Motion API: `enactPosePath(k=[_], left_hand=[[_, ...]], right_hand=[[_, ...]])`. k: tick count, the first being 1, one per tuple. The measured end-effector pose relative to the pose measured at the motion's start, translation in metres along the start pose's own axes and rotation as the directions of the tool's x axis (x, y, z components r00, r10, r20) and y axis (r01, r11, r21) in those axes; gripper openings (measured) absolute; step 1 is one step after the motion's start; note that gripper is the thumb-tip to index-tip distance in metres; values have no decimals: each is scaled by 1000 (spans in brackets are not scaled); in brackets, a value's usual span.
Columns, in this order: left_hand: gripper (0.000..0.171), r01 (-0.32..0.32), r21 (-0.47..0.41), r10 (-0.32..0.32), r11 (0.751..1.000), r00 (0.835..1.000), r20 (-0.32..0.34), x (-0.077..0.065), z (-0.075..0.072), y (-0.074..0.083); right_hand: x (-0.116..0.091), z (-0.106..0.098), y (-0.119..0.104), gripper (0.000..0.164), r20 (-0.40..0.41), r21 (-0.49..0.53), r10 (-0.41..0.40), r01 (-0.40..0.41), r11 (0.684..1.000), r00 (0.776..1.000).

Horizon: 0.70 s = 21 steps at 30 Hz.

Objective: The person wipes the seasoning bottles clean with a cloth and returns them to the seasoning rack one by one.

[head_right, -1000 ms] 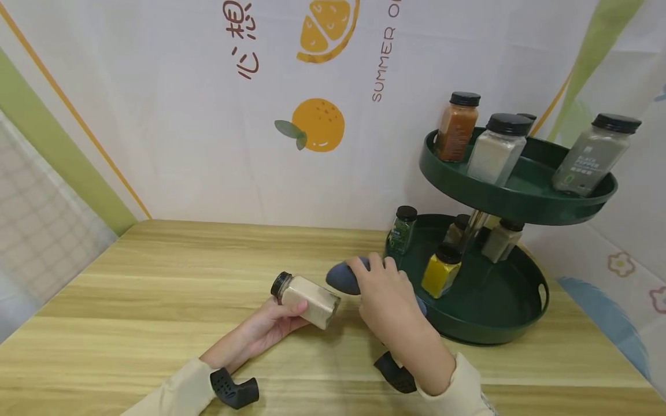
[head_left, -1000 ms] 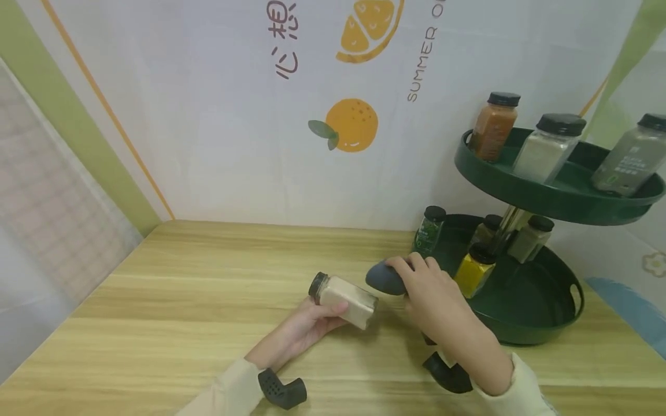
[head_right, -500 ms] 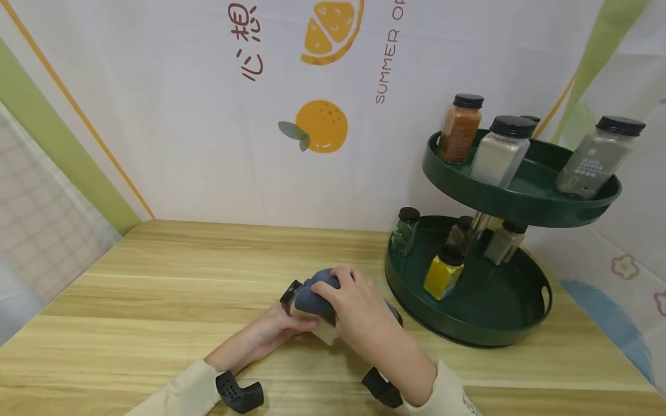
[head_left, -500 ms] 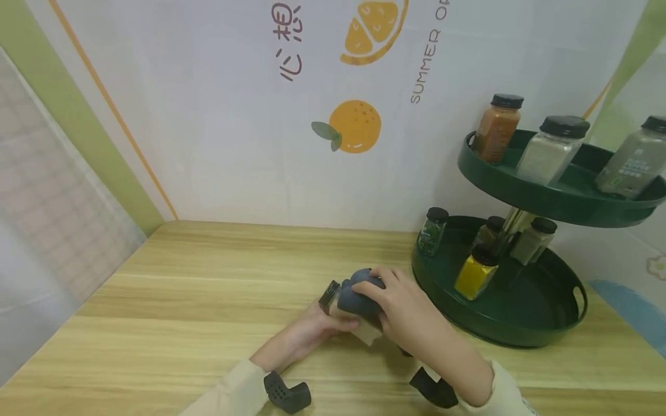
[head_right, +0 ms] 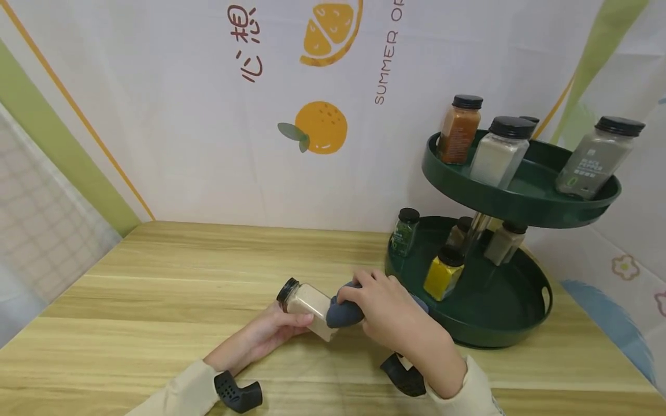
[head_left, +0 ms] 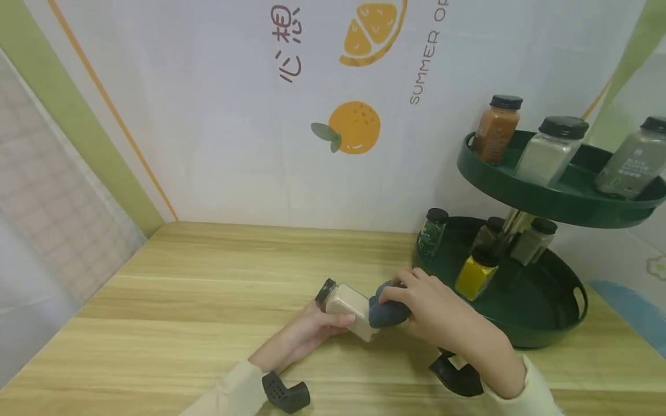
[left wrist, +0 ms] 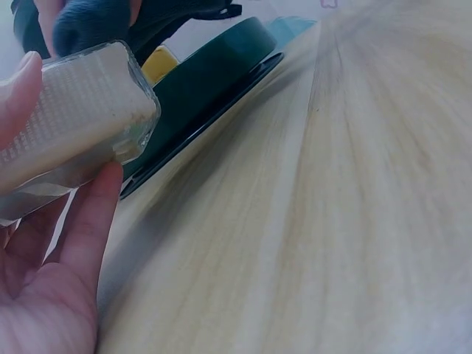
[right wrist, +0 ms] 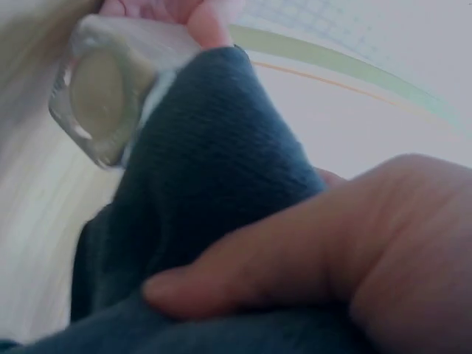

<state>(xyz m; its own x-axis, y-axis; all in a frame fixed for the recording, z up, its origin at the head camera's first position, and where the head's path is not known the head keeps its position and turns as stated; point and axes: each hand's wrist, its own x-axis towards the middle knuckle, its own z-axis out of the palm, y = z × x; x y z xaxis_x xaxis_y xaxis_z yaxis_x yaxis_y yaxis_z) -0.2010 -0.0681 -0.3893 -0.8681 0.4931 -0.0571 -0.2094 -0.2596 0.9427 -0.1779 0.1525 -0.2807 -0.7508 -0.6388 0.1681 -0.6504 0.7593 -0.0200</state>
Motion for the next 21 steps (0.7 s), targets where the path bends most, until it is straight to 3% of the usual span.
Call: enactPosePath(k=[5, 10, 17, 21], left_hand=[[64, -8, 13, 8, 1000, 1000, 16, 1, -1, 1], [64, 9, 35, -10, 999, 999, 43, 2, -4, 0], [64, 14, 75, -22, 997, 994, 107, 4, -7, -2], [72, -7, 99, -8, 995, 988, 154, 5, -7, -3]], right_hand=[[-6, -8, 6, 43, 37, -70, 48, -45, 997, 998], [-8, -14, 13, 50, -42, -44, 86, -88, 995, 995], [5, 3, 0, 56, -186, 45, -48, 57, 997, 981], [11, 16, -10, 57, -214, 54, -96, 110, 993, 972]])
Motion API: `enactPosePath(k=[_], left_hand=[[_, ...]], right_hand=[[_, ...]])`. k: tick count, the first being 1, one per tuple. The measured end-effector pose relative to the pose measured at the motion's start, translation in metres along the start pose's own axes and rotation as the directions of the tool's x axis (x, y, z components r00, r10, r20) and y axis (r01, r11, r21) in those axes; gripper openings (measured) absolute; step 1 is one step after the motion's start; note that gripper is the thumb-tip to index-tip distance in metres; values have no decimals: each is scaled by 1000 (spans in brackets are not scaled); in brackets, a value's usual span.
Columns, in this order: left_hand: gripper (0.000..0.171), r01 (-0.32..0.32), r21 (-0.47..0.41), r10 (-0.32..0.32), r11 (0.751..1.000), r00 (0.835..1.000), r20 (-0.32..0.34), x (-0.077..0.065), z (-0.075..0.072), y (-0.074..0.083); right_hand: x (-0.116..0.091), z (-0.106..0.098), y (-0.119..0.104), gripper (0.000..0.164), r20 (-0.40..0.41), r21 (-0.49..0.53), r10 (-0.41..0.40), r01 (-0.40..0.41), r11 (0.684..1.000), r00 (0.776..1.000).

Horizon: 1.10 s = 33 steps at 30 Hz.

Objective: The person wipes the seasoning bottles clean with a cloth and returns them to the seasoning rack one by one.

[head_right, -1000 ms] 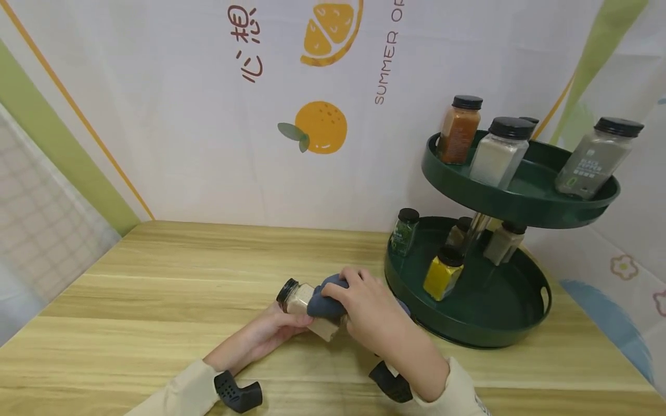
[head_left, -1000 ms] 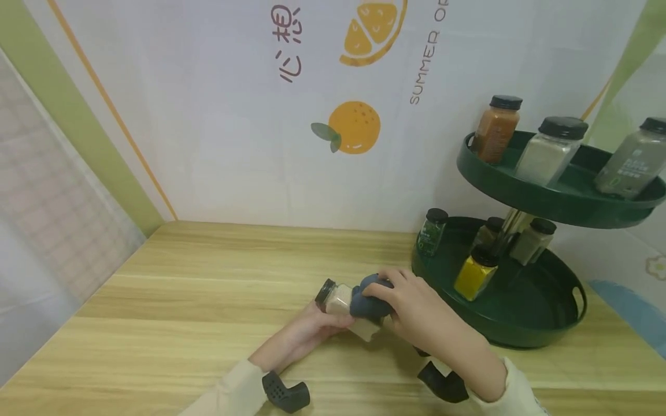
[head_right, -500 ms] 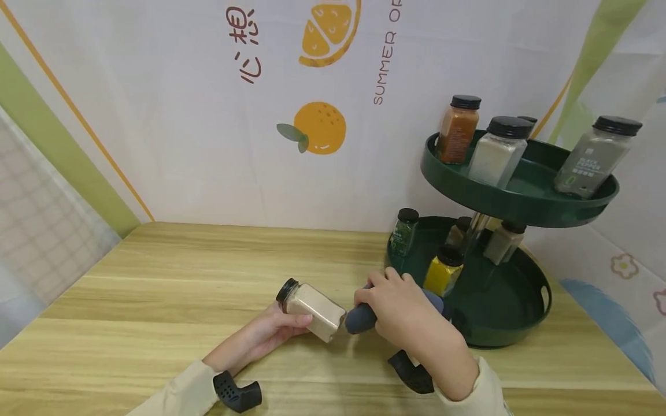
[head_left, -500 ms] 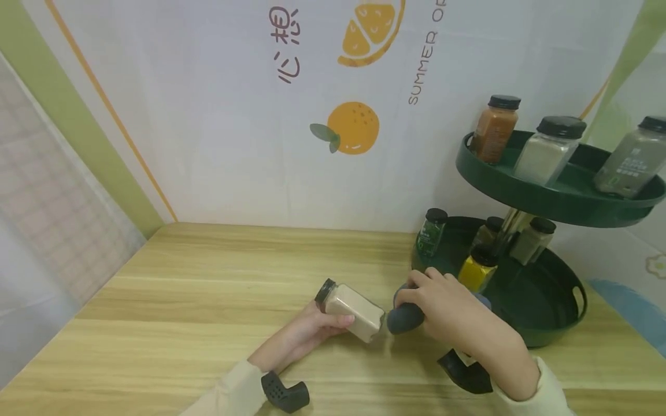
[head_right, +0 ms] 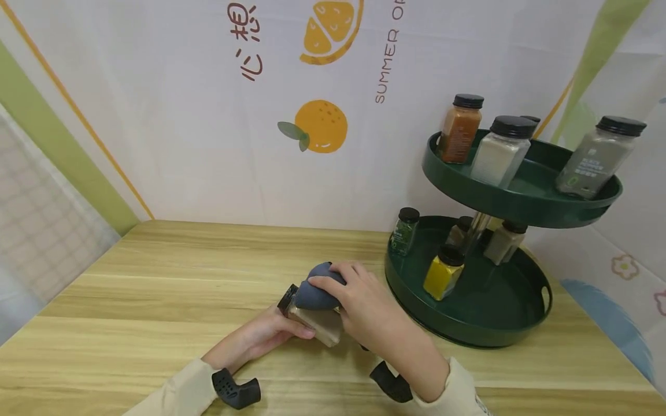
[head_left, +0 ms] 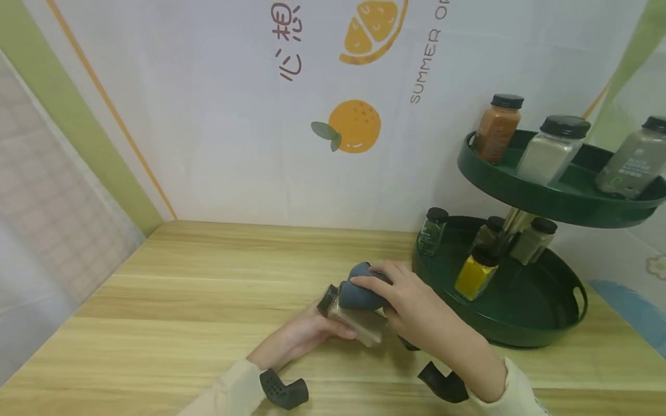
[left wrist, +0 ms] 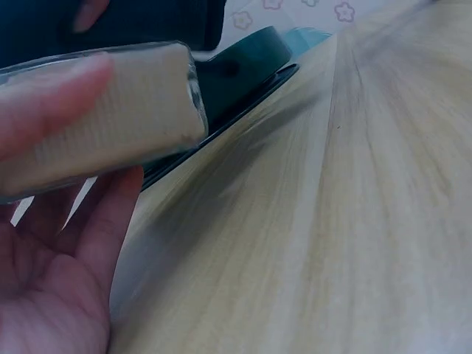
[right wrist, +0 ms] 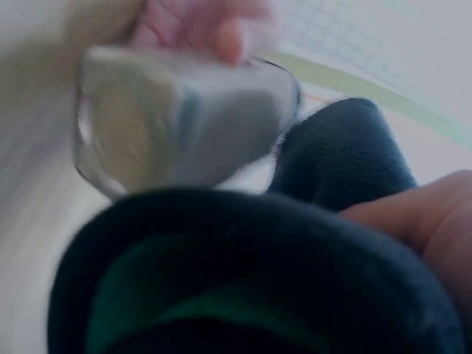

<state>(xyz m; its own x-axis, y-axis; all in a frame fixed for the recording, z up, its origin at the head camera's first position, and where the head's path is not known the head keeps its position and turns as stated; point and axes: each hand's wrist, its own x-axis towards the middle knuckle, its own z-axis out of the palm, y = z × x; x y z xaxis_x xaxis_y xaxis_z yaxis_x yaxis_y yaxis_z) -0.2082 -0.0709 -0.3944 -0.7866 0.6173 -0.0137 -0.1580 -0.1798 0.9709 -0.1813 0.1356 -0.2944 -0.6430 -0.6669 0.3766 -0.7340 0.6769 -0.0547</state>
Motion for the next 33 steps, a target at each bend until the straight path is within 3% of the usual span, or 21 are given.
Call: enactPosePath(k=[5, 8, 14, 18, 24, 26, 28, 33], left_hand=[[73, -21, -3, 22, 1000, 999, 25, 1, -1, -1], [68, -17, -17, 17, 1000, 1000, -4, 0, 0, -1], [53, -11, -133, 4, 991, 998, -60, -1, 0, 1], [49, -33, -160, 27, 987, 999, -36, -1, 0, 1], [49, -43, -164, 38, 986, 999, -34, 1, -2, 2], [48, -42, -158, 38, 987, 999, -27, 1, -2, 2], [47, -34, -140, 33, 990, 999, -11, 2, -3, 1], [53, -7, -89, 5, 996, 1000, -17, 2, -1, -2]], right_hand=[[-1, 8, -3, 56, 44, 28, -26, 25, 999, 999], [-2, 4, 0, 55, 77, 43, -26, 22, 999, 997], [-7, -9, 8, 51, 166, 7, 38, -40, 999, 985], [-10, -17, 14, 51, 222, -37, 93, -87, 995, 971], [-11, -24, 18, 46, 307, -127, 212, -181, 975, 928], [-10, -26, 16, 45, 296, -150, 232, -195, 969, 927], [-10, -28, 14, 47, 250, -164, 235, -199, 966, 939], [-9, -28, 6, 54, 91, -113, 139, -129, 985, 986]])
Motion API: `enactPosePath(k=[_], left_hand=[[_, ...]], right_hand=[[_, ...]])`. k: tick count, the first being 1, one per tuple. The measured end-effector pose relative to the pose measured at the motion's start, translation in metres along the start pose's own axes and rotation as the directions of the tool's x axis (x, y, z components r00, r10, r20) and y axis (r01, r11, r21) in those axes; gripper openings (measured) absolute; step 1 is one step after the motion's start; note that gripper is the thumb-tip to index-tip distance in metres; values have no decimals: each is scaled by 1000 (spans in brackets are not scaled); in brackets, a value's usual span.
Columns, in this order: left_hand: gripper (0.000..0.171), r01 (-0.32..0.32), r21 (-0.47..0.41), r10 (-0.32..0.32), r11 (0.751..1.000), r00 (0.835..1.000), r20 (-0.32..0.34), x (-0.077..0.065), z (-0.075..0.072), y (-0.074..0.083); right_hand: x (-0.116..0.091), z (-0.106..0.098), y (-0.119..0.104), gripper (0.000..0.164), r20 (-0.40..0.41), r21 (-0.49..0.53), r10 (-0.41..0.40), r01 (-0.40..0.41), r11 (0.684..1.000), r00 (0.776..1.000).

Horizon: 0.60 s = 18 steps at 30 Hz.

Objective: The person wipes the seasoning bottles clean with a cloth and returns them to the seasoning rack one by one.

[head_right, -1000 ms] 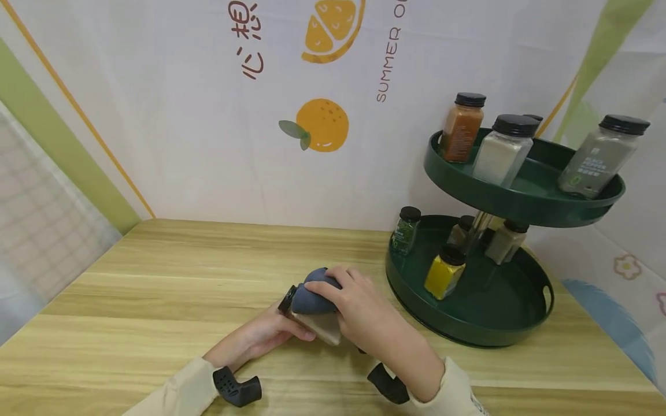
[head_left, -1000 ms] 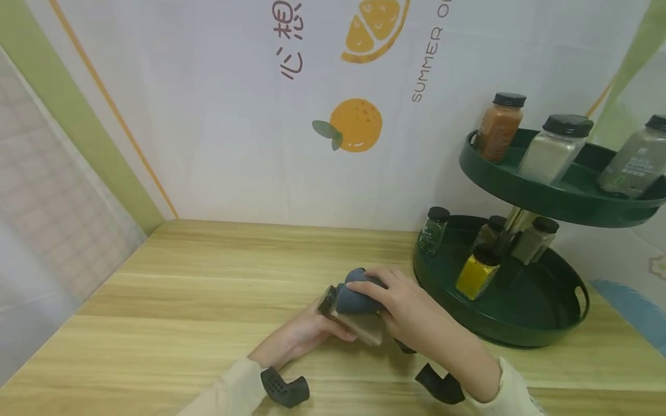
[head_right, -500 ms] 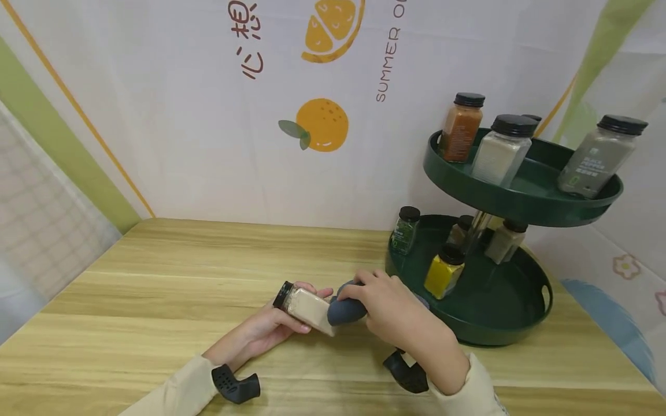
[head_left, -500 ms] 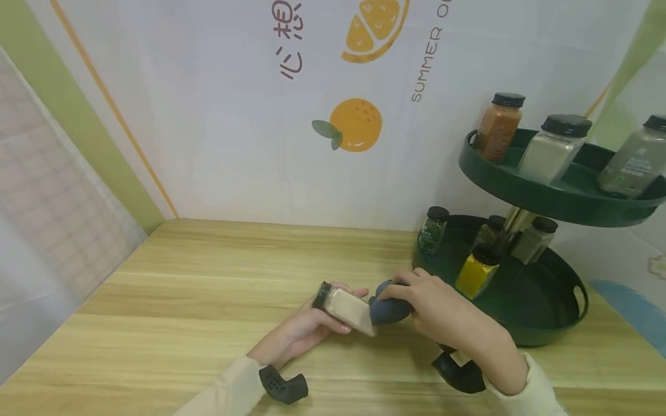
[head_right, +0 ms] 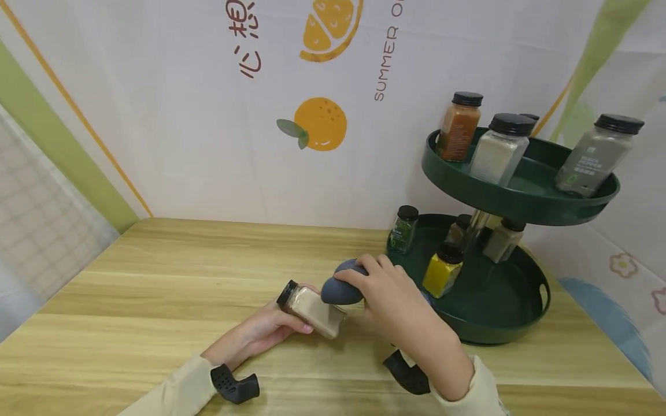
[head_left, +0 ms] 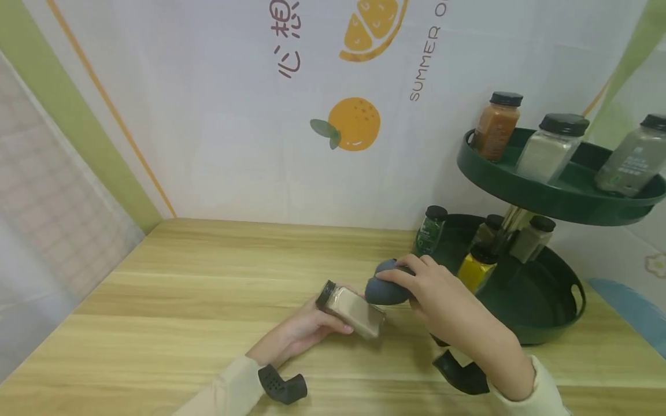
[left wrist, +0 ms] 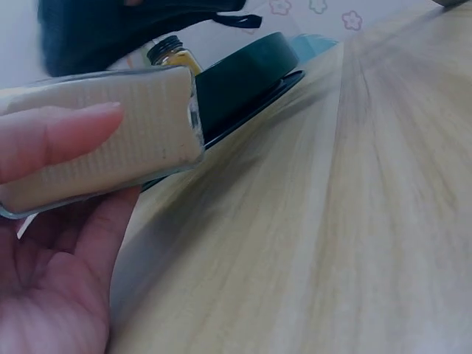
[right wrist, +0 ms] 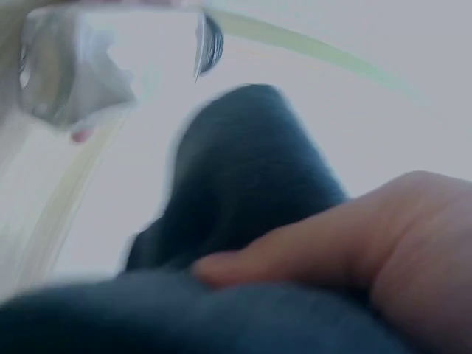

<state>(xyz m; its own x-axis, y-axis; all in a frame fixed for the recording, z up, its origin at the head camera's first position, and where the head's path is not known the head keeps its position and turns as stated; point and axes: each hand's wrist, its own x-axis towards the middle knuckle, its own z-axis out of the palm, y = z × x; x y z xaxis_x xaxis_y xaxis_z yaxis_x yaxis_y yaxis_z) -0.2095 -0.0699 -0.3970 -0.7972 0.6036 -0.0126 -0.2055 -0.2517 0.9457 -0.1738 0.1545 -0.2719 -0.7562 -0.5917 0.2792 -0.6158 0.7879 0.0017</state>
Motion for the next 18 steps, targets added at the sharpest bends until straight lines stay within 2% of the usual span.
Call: enactPosePath(k=[3, 9, 13, 18], left_hand=[[58, 8, 37, -8, 999, 1000, 0, 0, 0, 1], [68, 6, 70, -9, 998, 999, 45, 0, 1, 2], [67, 10, 27, -10, 1000, 1000, 12, -1, 1, 2], [65, 0, -87, -5, 996, 999, -49, -2, 1, 3]], right_hand=[[4, 6, -8, 57, -69, 35, -66, 69, 997, 995], [10, 26, -18, 57, -65, 56, -131, 134, 989, 989], [10, 30, -16, 54, -47, 40, -156, 158, 987, 987], [8, 22, -11, 56, 39, 73, -136, 133, 988, 990]])
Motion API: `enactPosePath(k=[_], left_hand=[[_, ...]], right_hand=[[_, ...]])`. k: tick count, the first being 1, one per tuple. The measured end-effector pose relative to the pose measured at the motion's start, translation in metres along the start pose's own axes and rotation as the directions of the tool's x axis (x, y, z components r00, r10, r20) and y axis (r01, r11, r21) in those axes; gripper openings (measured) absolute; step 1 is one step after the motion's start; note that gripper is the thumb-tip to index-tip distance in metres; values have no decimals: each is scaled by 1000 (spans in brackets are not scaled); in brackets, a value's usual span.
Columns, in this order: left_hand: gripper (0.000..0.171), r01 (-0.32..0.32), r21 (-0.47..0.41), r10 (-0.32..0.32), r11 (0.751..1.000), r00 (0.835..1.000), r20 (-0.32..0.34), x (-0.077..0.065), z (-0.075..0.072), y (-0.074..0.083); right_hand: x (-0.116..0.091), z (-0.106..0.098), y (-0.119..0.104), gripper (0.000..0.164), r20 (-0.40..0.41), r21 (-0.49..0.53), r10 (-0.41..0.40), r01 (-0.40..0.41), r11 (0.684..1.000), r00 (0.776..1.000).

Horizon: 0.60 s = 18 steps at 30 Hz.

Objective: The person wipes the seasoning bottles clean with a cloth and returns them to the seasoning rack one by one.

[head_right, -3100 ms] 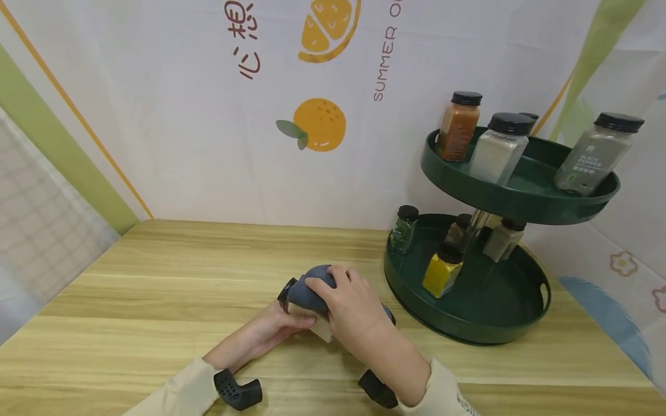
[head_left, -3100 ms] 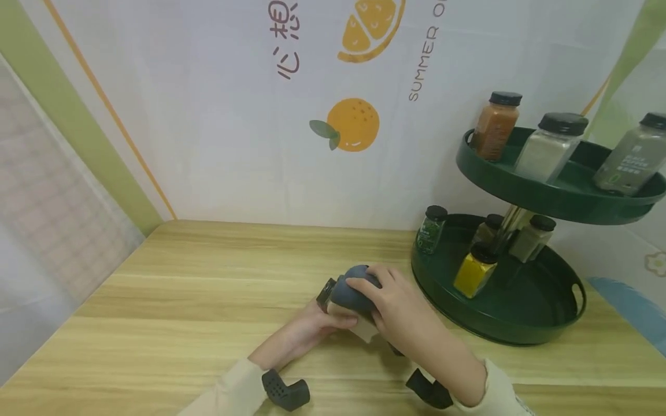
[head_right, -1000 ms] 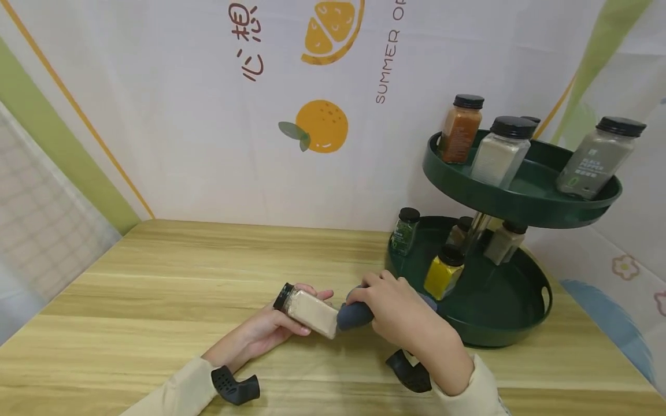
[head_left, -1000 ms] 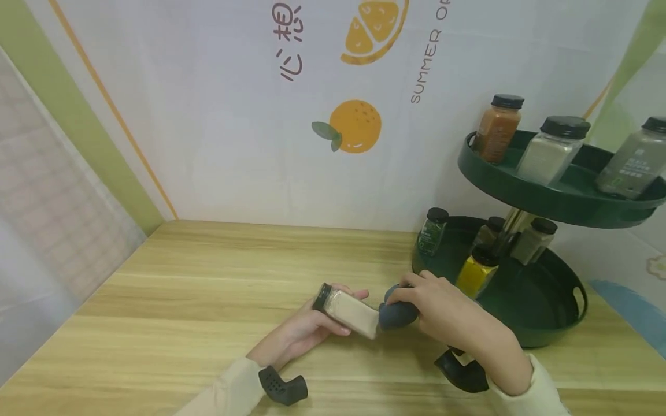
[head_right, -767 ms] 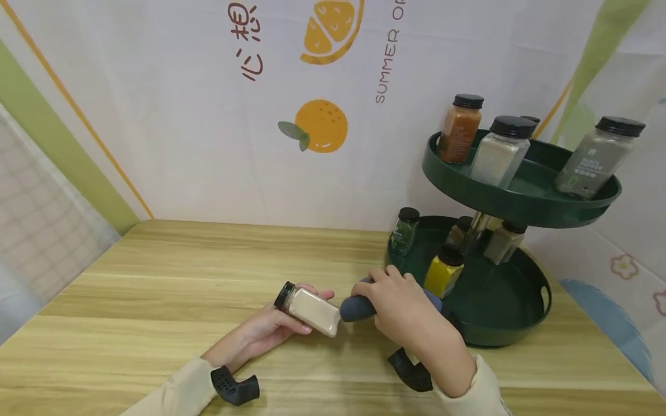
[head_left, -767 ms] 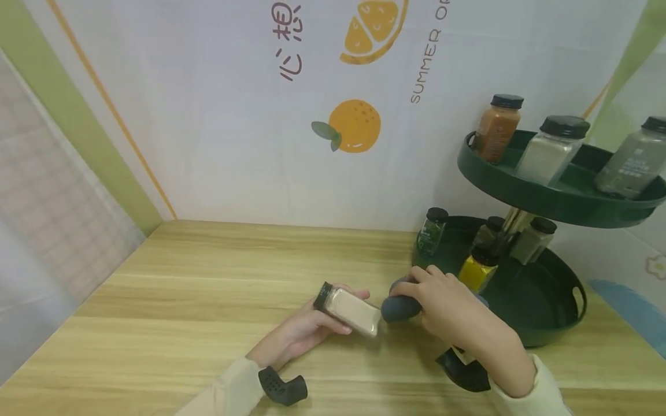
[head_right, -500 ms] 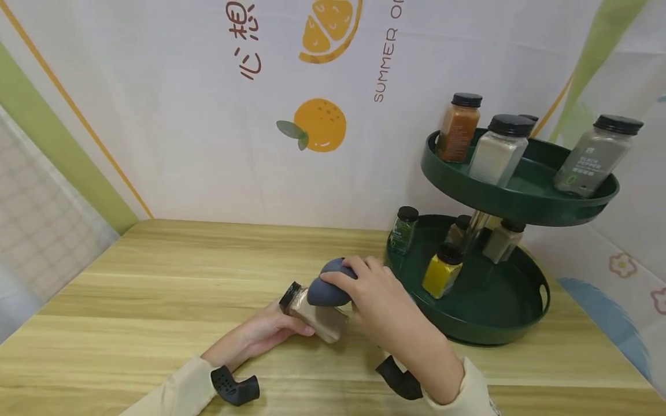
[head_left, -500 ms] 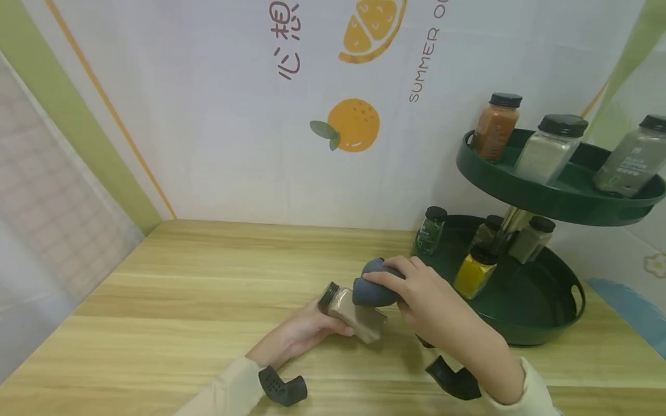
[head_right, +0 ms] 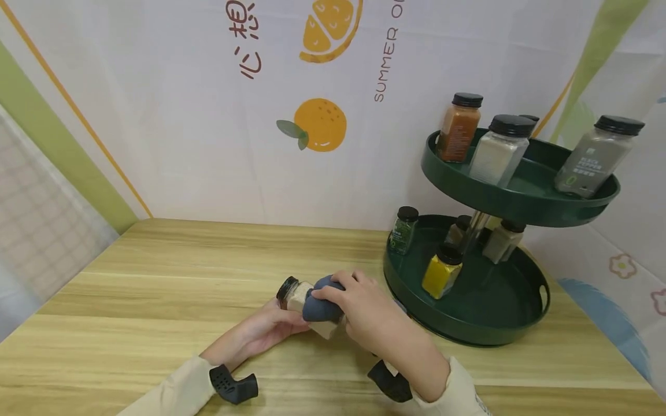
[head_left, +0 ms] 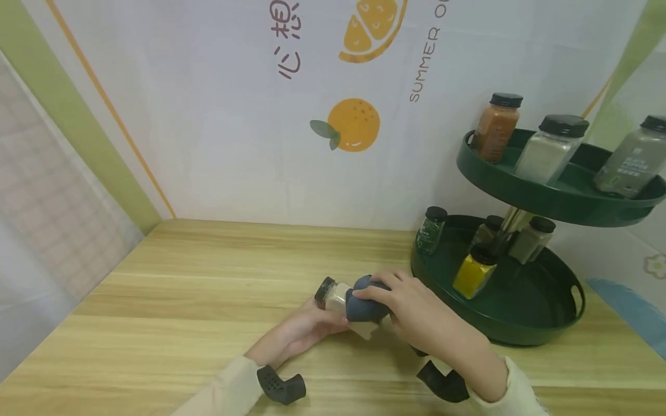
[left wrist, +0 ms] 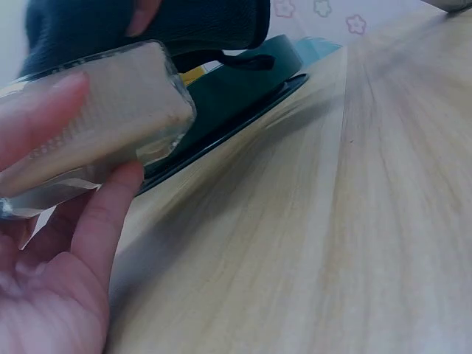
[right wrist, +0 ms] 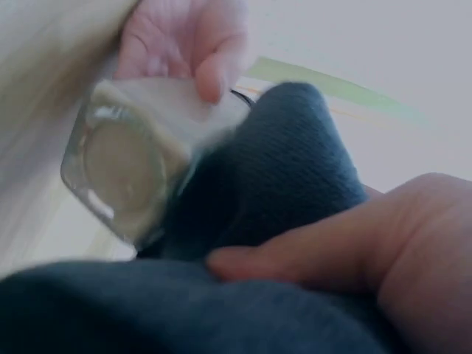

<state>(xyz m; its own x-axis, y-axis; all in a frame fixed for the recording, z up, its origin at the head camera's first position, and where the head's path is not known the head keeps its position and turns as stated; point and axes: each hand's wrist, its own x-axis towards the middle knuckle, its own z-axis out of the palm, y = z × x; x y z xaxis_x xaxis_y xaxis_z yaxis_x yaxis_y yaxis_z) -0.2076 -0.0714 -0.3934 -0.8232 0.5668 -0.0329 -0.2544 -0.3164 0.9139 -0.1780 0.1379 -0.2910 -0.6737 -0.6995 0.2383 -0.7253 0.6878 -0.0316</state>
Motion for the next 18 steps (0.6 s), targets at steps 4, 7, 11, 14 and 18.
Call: enactPosePath(k=[4, 7, 11, 14, 18], left_hand=[[62, -2, -44, 1, 999, 1000, -24, 0, 1, 2], [61, 8, -30, -9, 1000, 999, -32, -1, 1, 1], [62, 11, -6, -11, 1000, 1000, -27, -1, 1, 1], [66, 12, -8, -12, 1000, 999, -31, -1, 1, 1], [69, 12, -48, -13, 999, 999, -32, 0, 1, 1]], right_hand=[[-5, -9, 6, 53, 61, 47, 33, -36, 998, 998], [-9, -15, 10, 50, 99, 64, 49, -56, 996, 994], [-13, -19, 14, 49, 136, 59, 72, -81, 995, 988], [-16, -21, 18, 47, 165, 25, 109, -115, 993, 980], [-17, -25, 21, 49, 185, -42, 199, -195, 980, 962]])
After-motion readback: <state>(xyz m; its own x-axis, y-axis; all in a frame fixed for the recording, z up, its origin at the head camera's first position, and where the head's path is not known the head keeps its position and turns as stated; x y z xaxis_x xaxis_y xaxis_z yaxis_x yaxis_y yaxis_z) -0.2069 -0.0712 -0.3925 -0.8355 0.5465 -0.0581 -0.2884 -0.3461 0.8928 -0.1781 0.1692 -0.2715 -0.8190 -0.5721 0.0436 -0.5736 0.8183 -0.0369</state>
